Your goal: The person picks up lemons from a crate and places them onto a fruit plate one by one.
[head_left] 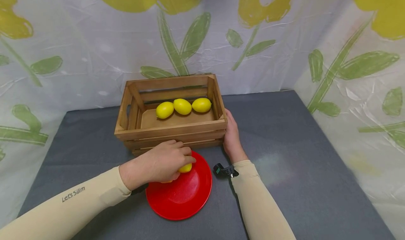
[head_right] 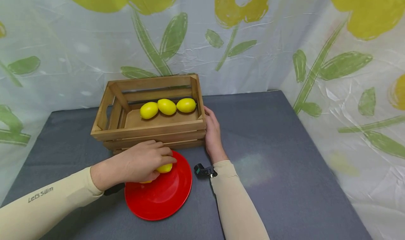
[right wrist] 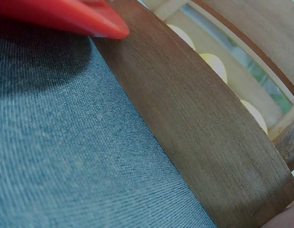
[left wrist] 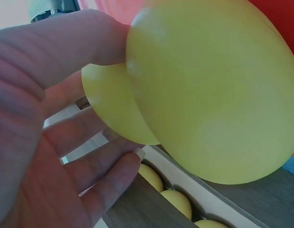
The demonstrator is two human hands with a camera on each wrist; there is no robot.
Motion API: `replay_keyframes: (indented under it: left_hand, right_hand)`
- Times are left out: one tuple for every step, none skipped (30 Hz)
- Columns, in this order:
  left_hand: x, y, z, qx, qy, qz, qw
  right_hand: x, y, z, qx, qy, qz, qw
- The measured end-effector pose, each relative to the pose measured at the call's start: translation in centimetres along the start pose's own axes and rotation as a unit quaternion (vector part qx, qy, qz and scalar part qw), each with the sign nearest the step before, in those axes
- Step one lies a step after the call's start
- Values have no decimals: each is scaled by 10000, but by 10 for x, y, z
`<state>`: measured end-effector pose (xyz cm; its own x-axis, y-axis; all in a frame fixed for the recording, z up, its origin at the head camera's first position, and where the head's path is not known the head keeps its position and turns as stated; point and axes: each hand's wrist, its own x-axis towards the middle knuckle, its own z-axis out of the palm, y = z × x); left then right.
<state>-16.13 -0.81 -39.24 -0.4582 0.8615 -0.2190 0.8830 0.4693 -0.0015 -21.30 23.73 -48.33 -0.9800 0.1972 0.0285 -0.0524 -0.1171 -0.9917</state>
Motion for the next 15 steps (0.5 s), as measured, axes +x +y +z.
replay_keyframes:
  left_hand:
    - [0,0,0,1,-17,-8,10000]
    - [1,0,-1,5,-38,-15,10000]
    - [1,0,-1,7,-61,-25,10000]
    - [1,0,-1,5,-78,-35,10000]
    - [1,0,-1,0,-92,-43,9999]
    - [2,0,-1,-4,-106,-50,9999]
    - [2,1,-1,-7,-120,-55,9999]
    - [2,1,-1,-11,-128,-60,9999]
    - [2,1,-1,-16,-135,-64,9999]
    - [2,1,-1,-15,-138,-65,9999]
    - [3,1,-1,-12,-143,-66,9999]
    - [3,1,-2,4,-147,-66,9999]
    - [3,1,-2,16,-152,-67,9999]
    - [3,1,-2,30,-152,-66,9999]
    - [2,2,-3,40,-159,-64,9998]
  right_hand:
    - [0,0,0,-1,1,-6,10000]
    - [0,0,0,-3,1,-11,10000]
    - [0,0,0,5,-1,-21,10000]
    - [0,0,0,11,-1,-32,10000]
    - [0,0,0,19,-1,-37,10000]
    - [0,0,0,32,3,-39,10000]
    - [0,0,0,47,4,-46,10000]
    - [0,0,0,54,10,-46,10000]
    - [0,1,0,61,22,-44,10000]
    - [1,1,0,67,36,-35,10000]
    - [1,1,1,83,48,-27,10000]
    - [1,1,1,88,58,-20,9999]
    - [2,1,1,93,56,-16,9999]
    - [2,1,1,96,63,-8,9999]
    - [2,1,1,106,61,-7,9999]
